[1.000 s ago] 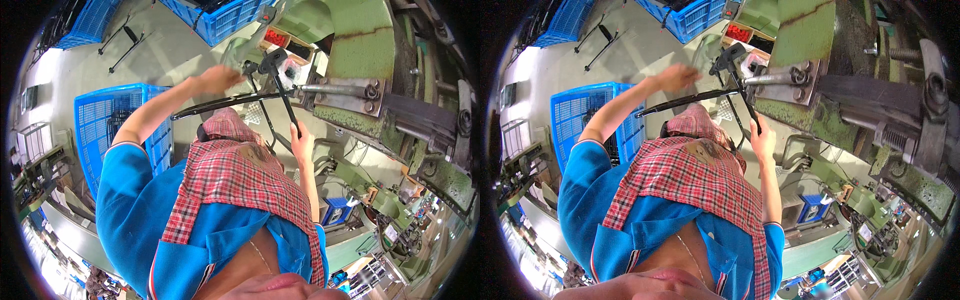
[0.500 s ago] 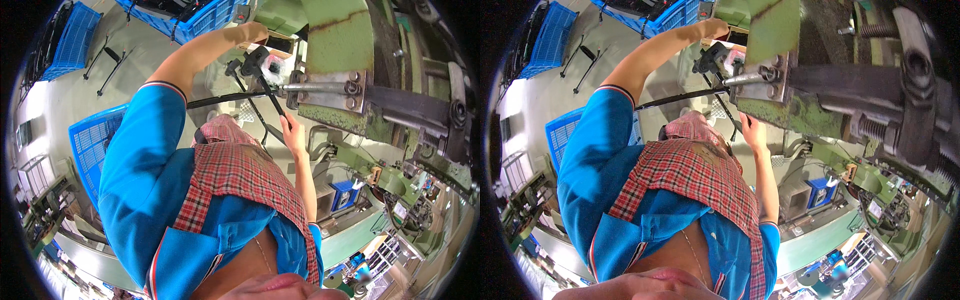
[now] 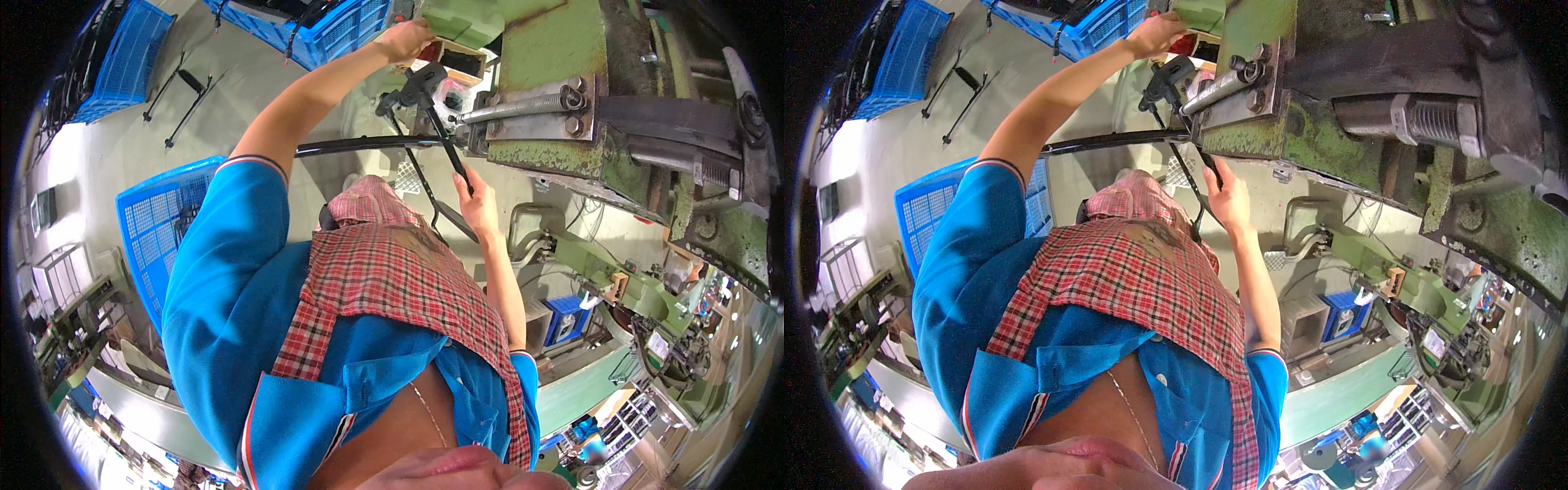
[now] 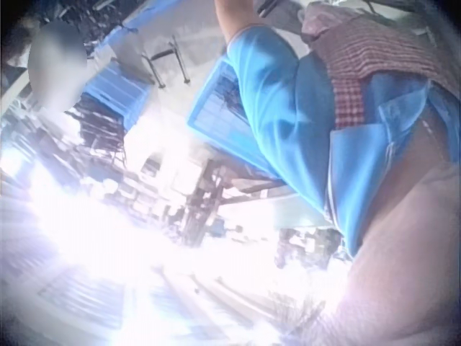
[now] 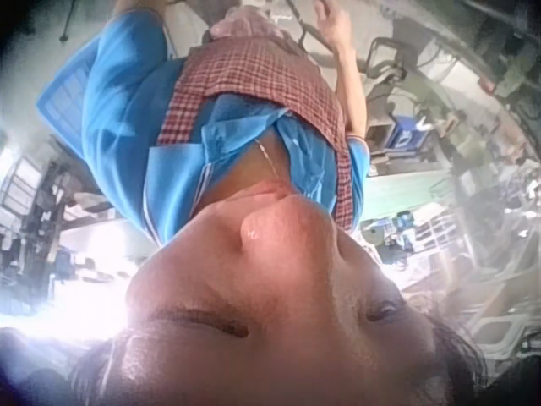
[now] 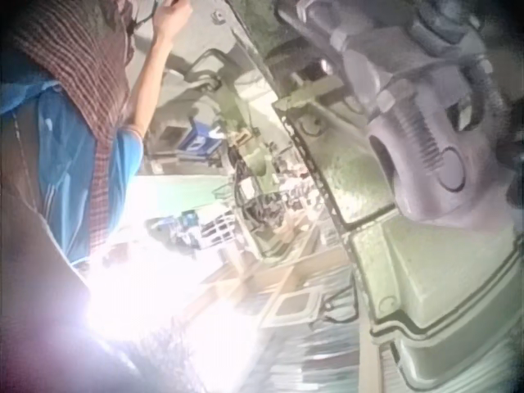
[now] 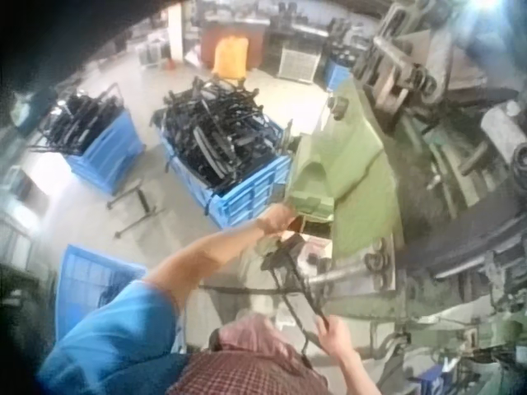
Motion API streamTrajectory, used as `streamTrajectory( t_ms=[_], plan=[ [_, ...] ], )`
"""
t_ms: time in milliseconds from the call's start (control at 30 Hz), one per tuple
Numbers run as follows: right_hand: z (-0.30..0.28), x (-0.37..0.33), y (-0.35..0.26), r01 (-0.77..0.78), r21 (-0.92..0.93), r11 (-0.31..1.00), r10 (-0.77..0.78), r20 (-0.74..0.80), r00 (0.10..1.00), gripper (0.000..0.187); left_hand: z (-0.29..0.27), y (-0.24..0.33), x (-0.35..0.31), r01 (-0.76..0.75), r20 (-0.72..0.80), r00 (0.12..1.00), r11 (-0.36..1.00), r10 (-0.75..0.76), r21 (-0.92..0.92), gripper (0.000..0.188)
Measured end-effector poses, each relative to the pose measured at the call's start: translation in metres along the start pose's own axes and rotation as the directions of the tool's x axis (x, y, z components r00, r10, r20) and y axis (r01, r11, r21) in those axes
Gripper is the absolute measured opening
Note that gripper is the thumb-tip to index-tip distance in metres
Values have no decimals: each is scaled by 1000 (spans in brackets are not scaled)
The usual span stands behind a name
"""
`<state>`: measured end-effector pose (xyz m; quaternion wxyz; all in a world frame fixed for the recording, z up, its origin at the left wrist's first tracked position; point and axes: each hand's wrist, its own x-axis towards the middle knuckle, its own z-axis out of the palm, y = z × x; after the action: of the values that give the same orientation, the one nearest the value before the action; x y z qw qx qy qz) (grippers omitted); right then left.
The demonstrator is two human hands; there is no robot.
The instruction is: The person repeatedly picks up black metal frame components from a blue crate, places them into a press machine, and secures small fasteners into the joints. The person then removes the assembled frames and places them on the floor. The process is repeated multiple times.
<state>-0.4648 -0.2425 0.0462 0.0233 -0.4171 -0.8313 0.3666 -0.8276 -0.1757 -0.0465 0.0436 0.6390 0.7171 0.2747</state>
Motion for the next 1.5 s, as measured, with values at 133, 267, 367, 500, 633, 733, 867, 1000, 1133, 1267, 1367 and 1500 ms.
streamTrajectory(
  t_ms=[133, 267, 367, 500, 633, 733, 867, 1000, 1133, 1267, 1367, 1500],
  plan=[
    [0, 0, 9, -11, 18, 1000, 10, 8, 1000, 28, -40, 22, -71, 362, -28, 929, 922, -369, -140, 20],
    [-3, 7, 8, 19, -3, 1000, -19, 18, 1000, 28, -76, 52, -199, 384, 289, 899, 910, -330, -156, 27],
    [-10, 6, 0, 6, 12, 1000, -6, 20, 1000, 27, -72, 83, -247, 513, 313, 837, 842, -449, -164, 23],
    [-7, 3, 2, 71, 24, 997, -70, -36, 997, 26, -72, 123, -252, 691, 290, 707, 716, -645, -95, 21],
    [-5, 2, 3, 84, -28, 996, -85, -67, 994, 25, -61, 129, -261, 678, 221, 731, 724, -645, -127, 22],
    [-9, 1, -6, 31, -52, 998, -33, -36, 999, 25, -62, 129, -262, 649, 200, 760, 741, -618, -175, 23],
    [-2, 2, -1, 26, -101, 995, -33, -67, 997, 28, -69, 128, -262, 668, 269, 744, 680, -612, -302, 25],
    [-3, -2, -2, 29, -145, 989, -41, -75, 996, 31, -67, 127, -260, 630, 204, 774, 697, -599, -342, 26],
    [1, 3, 3, 36, -200, 979, -59, -110, 992, 31, -64, 127, -258, 657, 162, 753, 718, -637, -229, 24],
    [0, 1, 1, 59, -195, 979, -85, -126, 988, 31, -64, 122, -253, 660, 129, 751, 733, -648, -162, 23],
    [-2, -4, 0, 51, -205, 977, -76, -115, 990, 30, -71, 127, -256, 671, 174, 741, 718, -648, -184, 23],
    [2, 0, 5, 90, -213, 973, -123, -149, 981, 31, -63, 114, -257, 624, 117, 781, 761, -613, -177, 23]
  ],
)
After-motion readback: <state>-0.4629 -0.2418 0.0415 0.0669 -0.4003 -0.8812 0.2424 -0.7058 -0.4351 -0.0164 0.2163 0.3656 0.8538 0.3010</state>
